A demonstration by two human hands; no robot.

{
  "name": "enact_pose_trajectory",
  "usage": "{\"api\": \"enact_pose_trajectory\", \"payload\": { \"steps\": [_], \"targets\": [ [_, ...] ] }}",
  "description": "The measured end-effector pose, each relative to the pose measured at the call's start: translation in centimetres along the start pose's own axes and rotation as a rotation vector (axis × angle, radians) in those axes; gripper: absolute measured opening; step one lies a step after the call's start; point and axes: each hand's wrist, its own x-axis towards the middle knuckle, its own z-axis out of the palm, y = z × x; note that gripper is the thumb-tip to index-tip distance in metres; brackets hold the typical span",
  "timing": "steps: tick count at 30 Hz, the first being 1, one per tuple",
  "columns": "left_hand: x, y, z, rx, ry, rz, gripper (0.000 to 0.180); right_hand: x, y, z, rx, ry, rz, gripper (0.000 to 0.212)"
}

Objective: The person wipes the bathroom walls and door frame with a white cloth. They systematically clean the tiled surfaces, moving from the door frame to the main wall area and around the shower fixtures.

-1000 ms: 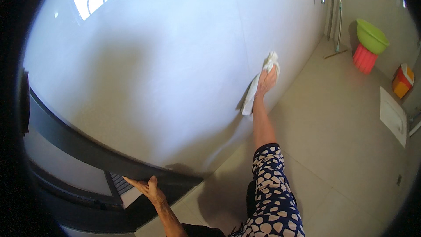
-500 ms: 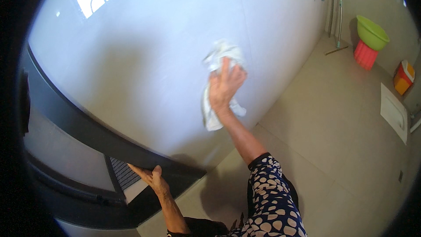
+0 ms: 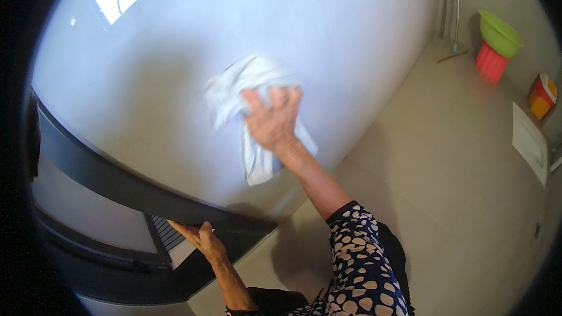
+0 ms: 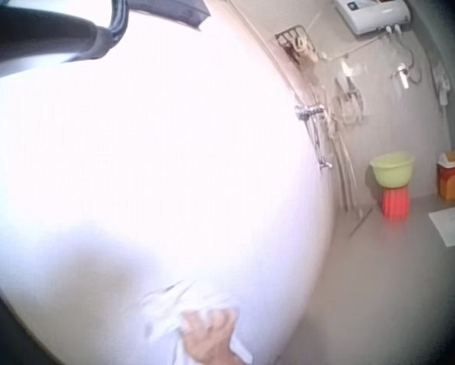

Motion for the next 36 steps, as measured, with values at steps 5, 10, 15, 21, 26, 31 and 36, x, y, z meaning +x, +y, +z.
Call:
{"api": "enact_pose_trajectory", "payload": {
  "steps": [5, 10, 15, 21, 26, 31, 36],
  "targets": [
    [-0.3, -1.8, -1.5, -0.008, 0.053, 0.023, 0.098, -2.6, 7.2, 0.9, -0.118, 0.122, 0.379, 0.051],
    [-0.5, -1.1, -1.4, 0.019, 0.026, 0.046, 0.095, -9.9, 15.4, 0.2, -0.109, 0.216, 0.729, 0.053],
    [-1.4, -0.7, -1.9, -0.016, 0.089, -0.076, 0.102, -19.3, 17.1, -0.8, -0.167, 0.141, 1.237, 0.056],
    [-1.0, -0.8, -1.5, 0.023, 0.048, -0.016, 0.104, -28.4, 15.2, -2.0, 0.157, 0.288, 1.704, 0.054],
    [-0.6, -0.5, -1.0, -0.034, 0.001, -0.037, 0.102, -22.1, 13.3, -0.9, 0.125, 0.221, 1.659, 0.056],
    [-0.4, -1.8, 0.0, -0.115, 0.0, -0.016, 0.104, -11.1, 12.0, 1.7, -0.149, 0.076, 1.318, 0.059],
    [-0.1, -1.9, 1.7, -0.085, 0.013, 0.096, 0.099, -4.1, 2.9, 3.2, -0.124, 0.201, 0.684, 0.058]
  ]
}}
